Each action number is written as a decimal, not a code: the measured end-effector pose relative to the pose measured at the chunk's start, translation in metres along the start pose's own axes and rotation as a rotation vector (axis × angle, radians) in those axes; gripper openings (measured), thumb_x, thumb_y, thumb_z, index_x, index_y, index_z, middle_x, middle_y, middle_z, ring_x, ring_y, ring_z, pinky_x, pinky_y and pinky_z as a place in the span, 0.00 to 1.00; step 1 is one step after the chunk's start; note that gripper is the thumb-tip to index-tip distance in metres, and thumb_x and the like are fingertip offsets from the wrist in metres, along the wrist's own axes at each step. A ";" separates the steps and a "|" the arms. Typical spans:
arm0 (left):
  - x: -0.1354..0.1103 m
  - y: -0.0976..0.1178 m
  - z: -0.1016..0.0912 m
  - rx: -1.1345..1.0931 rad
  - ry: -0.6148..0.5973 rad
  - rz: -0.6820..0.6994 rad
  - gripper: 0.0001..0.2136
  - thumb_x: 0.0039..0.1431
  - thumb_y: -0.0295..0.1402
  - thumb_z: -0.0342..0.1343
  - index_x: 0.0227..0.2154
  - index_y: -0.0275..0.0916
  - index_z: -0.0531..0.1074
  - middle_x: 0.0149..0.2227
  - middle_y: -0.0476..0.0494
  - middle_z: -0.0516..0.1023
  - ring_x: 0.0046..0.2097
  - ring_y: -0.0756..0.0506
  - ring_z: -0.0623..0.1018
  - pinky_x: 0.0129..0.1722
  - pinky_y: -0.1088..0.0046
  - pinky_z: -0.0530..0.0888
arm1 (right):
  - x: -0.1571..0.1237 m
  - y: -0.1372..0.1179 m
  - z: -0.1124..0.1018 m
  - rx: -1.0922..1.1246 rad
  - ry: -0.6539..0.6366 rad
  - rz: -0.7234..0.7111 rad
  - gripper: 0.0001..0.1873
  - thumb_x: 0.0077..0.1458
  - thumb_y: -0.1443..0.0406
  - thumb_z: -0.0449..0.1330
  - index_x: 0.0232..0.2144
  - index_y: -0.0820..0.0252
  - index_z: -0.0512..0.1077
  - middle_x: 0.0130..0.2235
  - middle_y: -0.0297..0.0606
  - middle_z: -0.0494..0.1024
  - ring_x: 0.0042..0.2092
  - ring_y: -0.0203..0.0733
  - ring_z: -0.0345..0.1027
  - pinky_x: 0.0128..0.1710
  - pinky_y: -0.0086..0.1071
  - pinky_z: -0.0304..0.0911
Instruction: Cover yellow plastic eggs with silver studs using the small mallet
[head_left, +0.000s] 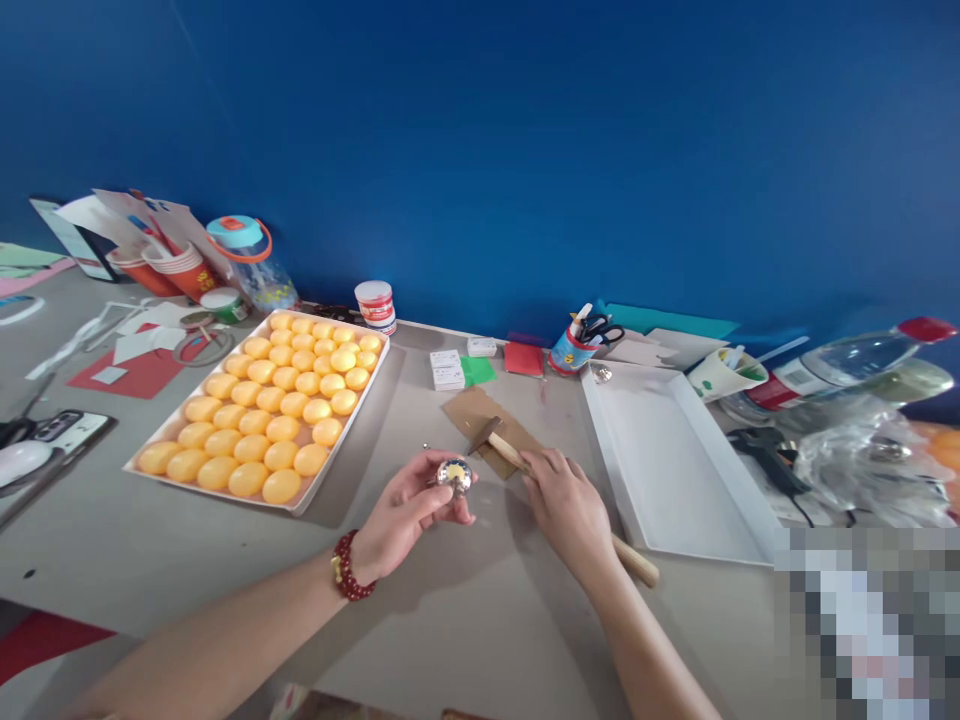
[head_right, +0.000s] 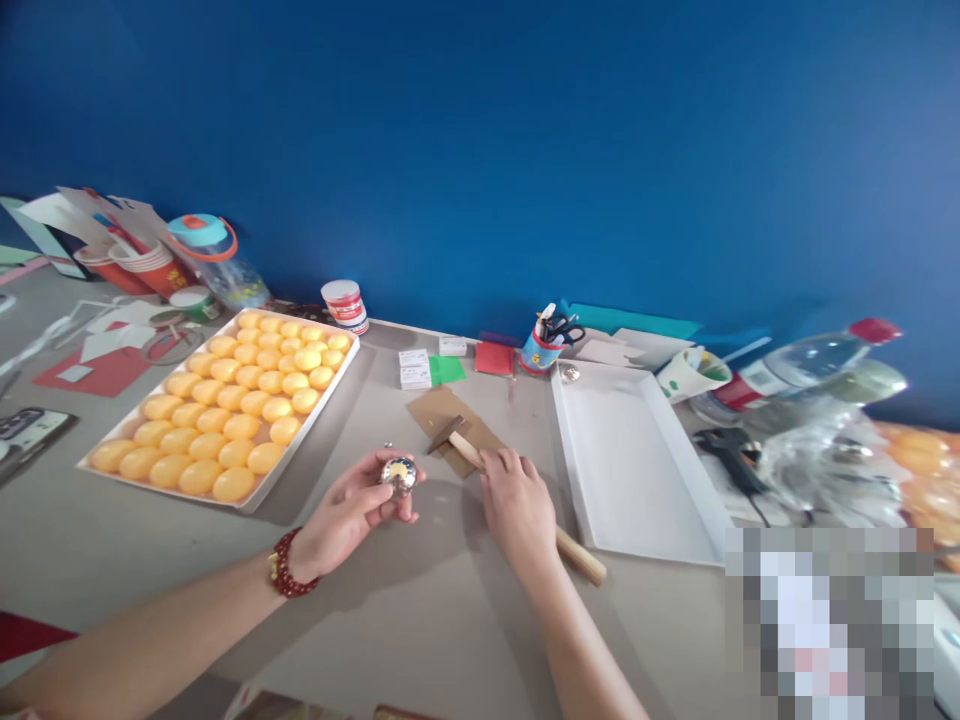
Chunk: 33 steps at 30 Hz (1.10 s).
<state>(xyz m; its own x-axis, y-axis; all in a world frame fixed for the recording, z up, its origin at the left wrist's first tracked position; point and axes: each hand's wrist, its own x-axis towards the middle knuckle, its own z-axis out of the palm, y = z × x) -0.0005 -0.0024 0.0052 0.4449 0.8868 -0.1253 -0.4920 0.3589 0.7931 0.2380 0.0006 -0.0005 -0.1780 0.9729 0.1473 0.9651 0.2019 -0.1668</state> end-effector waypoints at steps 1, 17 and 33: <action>0.001 0.000 -0.001 0.015 0.017 0.004 0.12 0.60 0.33 0.60 0.47 0.40 0.71 0.46 0.42 0.76 0.34 0.49 0.78 0.42 0.65 0.78 | 0.000 0.000 0.000 0.015 0.027 -0.006 0.15 0.63 0.70 0.51 0.50 0.62 0.71 0.45 0.47 0.76 0.44 0.54 0.71 0.43 0.44 0.69; 0.013 -0.006 -0.009 -0.019 0.189 0.108 0.12 0.57 0.34 0.64 0.41 0.38 0.71 0.34 0.49 0.75 0.30 0.51 0.77 0.36 0.67 0.80 | -0.015 -0.033 -0.044 0.509 0.149 -0.256 0.10 0.65 0.68 0.53 0.48 0.57 0.68 0.42 0.42 0.76 0.41 0.42 0.73 0.37 0.31 0.68; 0.013 -0.003 -0.008 -0.034 0.200 0.092 0.12 0.55 0.34 0.66 0.41 0.39 0.74 0.38 0.48 0.76 0.33 0.49 0.79 0.39 0.65 0.80 | -0.015 -0.033 -0.043 0.532 0.158 -0.244 0.10 0.65 0.69 0.53 0.48 0.58 0.69 0.41 0.43 0.77 0.42 0.43 0.73 0.37 0.32 0.69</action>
<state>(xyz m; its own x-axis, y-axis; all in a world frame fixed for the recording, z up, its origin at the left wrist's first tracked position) 0.0005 0.0101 -0.0035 0.2413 0.9552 -0.1716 -0.5502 0.2803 0.7866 0.2174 -0.0259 0.0451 -0.3126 0.8712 0.3786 0.6640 0.4855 -0.5687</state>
